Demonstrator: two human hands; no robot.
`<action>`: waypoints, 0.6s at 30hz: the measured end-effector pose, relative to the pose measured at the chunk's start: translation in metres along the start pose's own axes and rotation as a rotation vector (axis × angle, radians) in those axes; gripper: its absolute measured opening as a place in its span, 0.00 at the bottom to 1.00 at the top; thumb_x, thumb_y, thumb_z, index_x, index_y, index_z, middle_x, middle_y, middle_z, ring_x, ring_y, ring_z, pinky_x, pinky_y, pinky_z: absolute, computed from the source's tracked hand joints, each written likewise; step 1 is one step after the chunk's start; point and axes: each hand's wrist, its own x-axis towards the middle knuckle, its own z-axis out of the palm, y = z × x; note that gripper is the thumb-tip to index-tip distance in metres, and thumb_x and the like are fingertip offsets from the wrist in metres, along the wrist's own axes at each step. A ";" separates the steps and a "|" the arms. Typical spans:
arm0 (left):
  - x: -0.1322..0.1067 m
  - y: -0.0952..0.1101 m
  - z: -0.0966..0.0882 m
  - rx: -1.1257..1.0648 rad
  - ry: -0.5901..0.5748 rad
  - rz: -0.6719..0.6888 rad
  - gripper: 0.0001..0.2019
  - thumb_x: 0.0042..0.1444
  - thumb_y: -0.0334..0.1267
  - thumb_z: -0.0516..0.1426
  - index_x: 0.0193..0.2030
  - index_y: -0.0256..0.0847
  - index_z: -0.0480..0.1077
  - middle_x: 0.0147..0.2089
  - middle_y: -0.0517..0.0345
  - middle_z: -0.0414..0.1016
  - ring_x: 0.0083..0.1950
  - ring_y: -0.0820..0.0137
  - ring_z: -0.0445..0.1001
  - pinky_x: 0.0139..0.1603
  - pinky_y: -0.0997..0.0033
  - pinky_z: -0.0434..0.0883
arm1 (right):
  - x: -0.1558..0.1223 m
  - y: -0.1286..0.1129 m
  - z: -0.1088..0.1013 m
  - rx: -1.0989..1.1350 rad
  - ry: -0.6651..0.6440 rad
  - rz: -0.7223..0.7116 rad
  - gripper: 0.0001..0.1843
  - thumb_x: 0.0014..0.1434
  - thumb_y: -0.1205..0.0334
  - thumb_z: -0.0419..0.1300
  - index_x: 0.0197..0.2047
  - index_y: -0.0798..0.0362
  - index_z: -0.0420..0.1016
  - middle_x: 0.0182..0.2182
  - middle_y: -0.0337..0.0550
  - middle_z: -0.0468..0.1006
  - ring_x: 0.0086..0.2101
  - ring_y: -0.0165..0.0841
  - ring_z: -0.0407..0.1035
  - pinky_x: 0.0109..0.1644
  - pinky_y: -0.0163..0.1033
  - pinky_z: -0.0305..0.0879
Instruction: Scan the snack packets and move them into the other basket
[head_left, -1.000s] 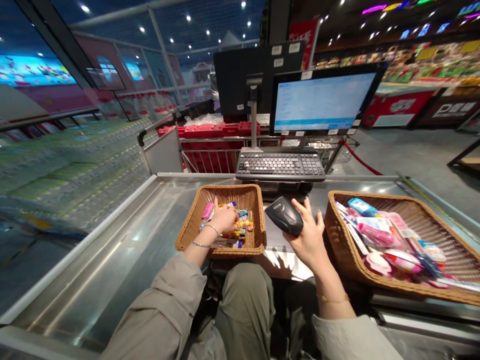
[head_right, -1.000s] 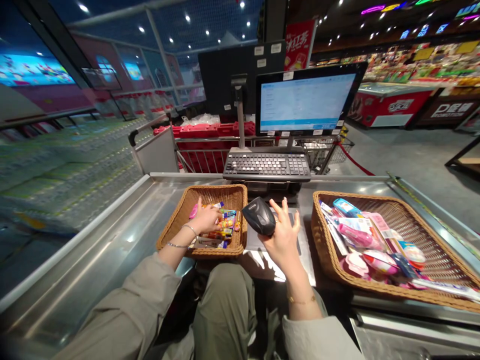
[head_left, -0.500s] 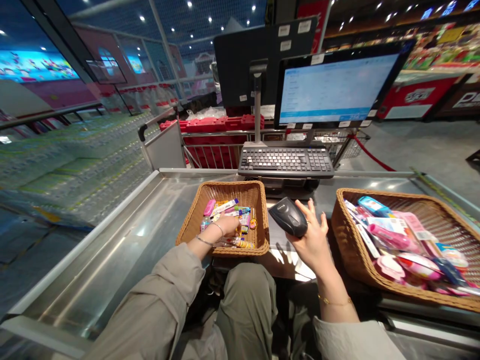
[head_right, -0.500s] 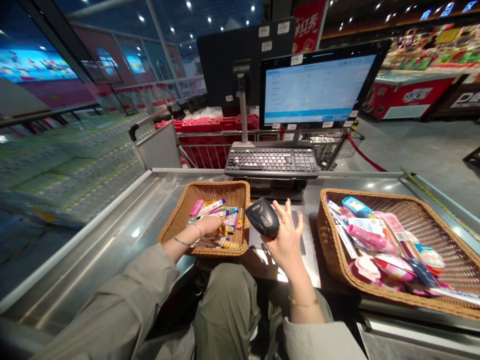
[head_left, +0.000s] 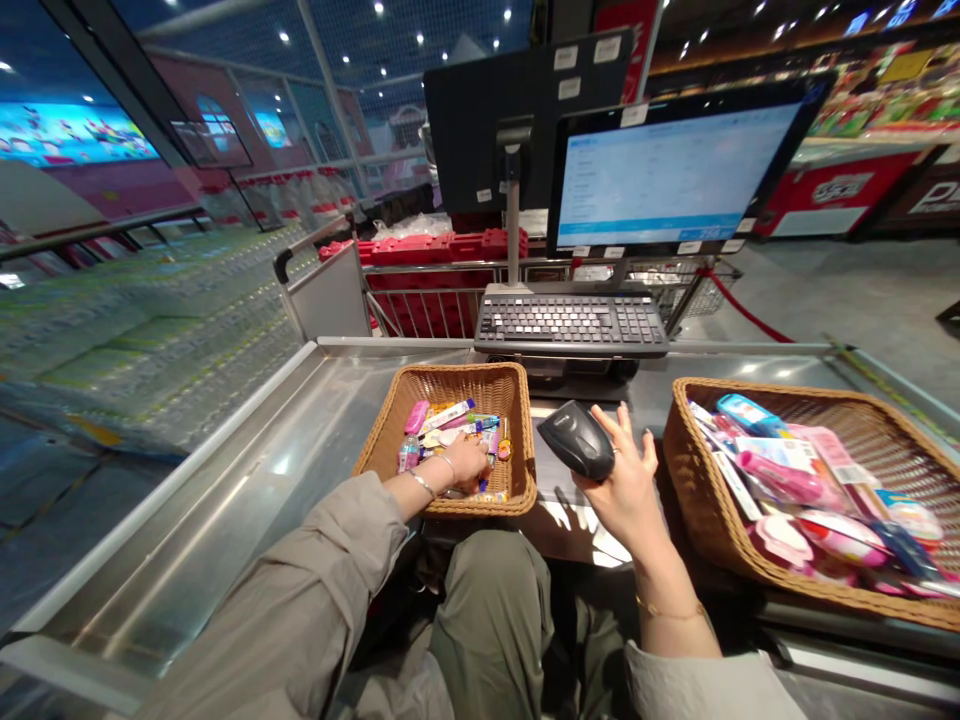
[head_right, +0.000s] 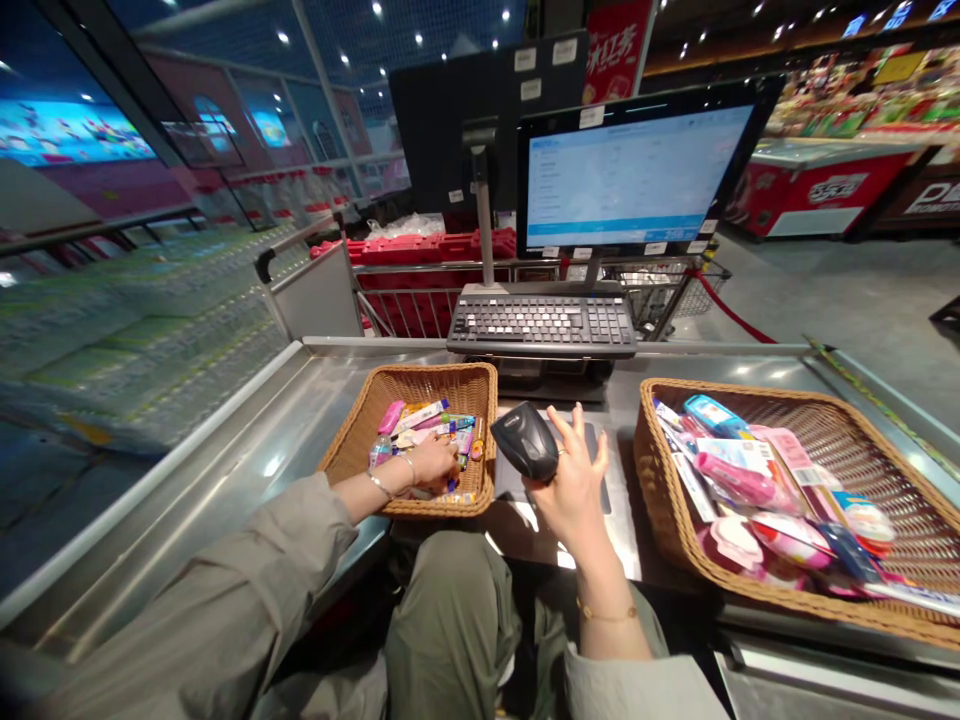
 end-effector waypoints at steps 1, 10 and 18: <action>-0.001 -0.001 -0.001 0.003 0.021 -0.005 0.09 0.48 0.41 0.69 0.37 0.46 0.81 0.46 0.50 0.78 0.53 0.55 0.70 0.54 0.55 0.63 | 0.000 0.000 0.000 0.000 0.001 0.002 0.10 0.54 0.63 0.59 0.42 0.50 0.74 0.64 0.53 0.69 0.71 0.53 0.47 0.68 0.75 0.38; 0.009 -0.017 -0.021 0.031 0.330 -0.213 0.14 0.67 0.46 0.52 0.48 0.47 0.76 0.51 0.48 0.74 0.54 0.55 0.68 0.62 0.45 0.54 | 0.000 -0.002 0.001 0.005 -0.010 0.014 0.11 0.55 0.64 0.58 0.42 0.51 0.75 0.64 0.53 0.69 0.71 0.53 0.47 0.68 0.75 0.37; -0.015 -0.016 -0.015 0.111 0.370 -0.305 0.12 0.60 0.40 0.59 0.49 0.43 0.76 0.52 0.43 0.75 0.58 0.50 0.66 0.68 0.39 0.45 | -0.001 0.000 0.003 0.015 -0.035 0.018 0.12 0.55 0.63 0.59 0.44 0.51 0.75 0.64 0.54 0.68 0.71 0.54 0.46 0.68 0.76 0.37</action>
